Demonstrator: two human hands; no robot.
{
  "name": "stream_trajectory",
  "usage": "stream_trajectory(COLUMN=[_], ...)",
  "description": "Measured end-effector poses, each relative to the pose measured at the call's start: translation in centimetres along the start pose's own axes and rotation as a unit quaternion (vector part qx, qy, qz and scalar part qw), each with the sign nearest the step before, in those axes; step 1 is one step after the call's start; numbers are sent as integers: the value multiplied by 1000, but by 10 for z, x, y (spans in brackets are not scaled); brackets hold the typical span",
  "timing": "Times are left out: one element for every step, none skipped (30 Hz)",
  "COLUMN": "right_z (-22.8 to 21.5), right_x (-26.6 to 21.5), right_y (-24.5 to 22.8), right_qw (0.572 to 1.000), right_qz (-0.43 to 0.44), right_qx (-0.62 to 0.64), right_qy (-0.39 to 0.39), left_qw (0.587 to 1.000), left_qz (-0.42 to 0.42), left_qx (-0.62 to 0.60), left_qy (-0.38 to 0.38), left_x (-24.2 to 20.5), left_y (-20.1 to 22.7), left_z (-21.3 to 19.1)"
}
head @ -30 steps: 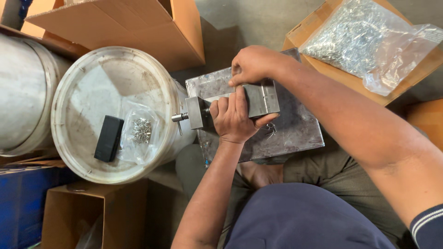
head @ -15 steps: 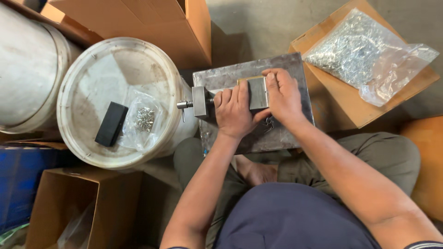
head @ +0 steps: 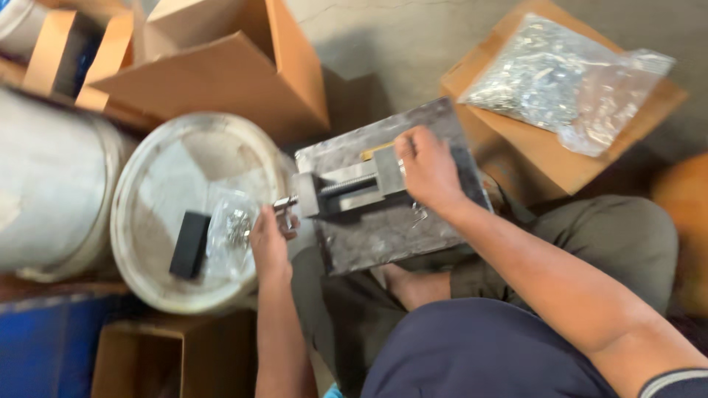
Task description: The person sits cross-legged on the floor and uses a metal vise to assemble small metal components. They pick up individual pieces from a plastic bag and the vise surface, then insert them into the vise jaws to secure them.
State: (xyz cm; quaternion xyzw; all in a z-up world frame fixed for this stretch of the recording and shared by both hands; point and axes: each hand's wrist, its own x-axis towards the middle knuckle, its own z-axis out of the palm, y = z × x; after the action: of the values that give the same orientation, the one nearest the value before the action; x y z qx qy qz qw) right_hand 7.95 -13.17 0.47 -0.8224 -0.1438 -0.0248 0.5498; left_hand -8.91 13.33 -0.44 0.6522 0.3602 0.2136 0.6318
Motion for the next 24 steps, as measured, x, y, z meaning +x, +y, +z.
stream_trajectory(right_z=[-1,0,0,-1,-1,-2,-3,-4,-6,-6,-6,-7,-7,-8,-8,-7,-7,-7,-7,-8,-10,-11,-12,-12], right_x=[-2,-3,-3,-5,-6,-5,-4,-5,-5,-5,-5,-5,-5,-5,-5,-5,-5,-5,-5,-5,-4,-5,-4,-5], right_y=[0,-1,-2,-3,-4,-6,-8,-9,-11,-13,-14,-15,-15,-15,-15,-16,-16,-17,-17,-17,-17,-17,-17,-17], right_qw=[1000,1000,1000,1000,999,999,999,999,999,999,999,999,999,999,999,999,999,999,999,999,999,999,1000,1000], right_qz=[1,-1,-3,6,14,19,16,15,13,17,21,25,18,12,6,3,0,-2,-2,0,2,2,2,2], right_qx=[-9,-19,-29,-30,-30,-30,-28,-27,-25,-27,-29,-31,-33,-34,-35,-40,-45,-51,-46,-43,-40,-33,-27,-19], right_qy=[1,2,3,-2,-8,-16,-13,-14,-15,-17,-18,-19,-14,-9,-4,-2,0,3,-1,-1,-2,1,3,3], left_qw=[1000,998,995,991,984,976,981,986,989,991,991,990,988,986,984,982,979,976,977,977,977,976,976,975], left_qz=[-11,-21,-32,-59,-86,-110,-110,-112,-113,-123,-132,-142,-153,-164,-175,-189,-202,-215,-212,-208,-205,-207,-209,-213], left_qx=[-26,-56,-85,-111,-136,-164,-139,-113,-87,-57,-26,5,2,0,-1,7,15,24,37,51,65,64,63,62], left_qy=[-10,-19,-28,-51,-73,-92,-73,-50,-28,-20,-13,-6,-6,-7,-7,-6,-4,-4,6,12,18,20,22,28], left_x=[2,3,5,4,3,5,7,5,4,4,5,4,3,3,1,2,1,1,0,0,0,-2,-1,-2], left_y=[-5,-8,-8,-9,-8,-5,-2,0,2,5,9,10,11,12,13,14,15,17,18,20,22,23,25,26], left_z=[-2,-1,0,-1,-2,-1,1,1,2,4,4,6,9,10,12,13,13,14,14,16,18,20,21,22])
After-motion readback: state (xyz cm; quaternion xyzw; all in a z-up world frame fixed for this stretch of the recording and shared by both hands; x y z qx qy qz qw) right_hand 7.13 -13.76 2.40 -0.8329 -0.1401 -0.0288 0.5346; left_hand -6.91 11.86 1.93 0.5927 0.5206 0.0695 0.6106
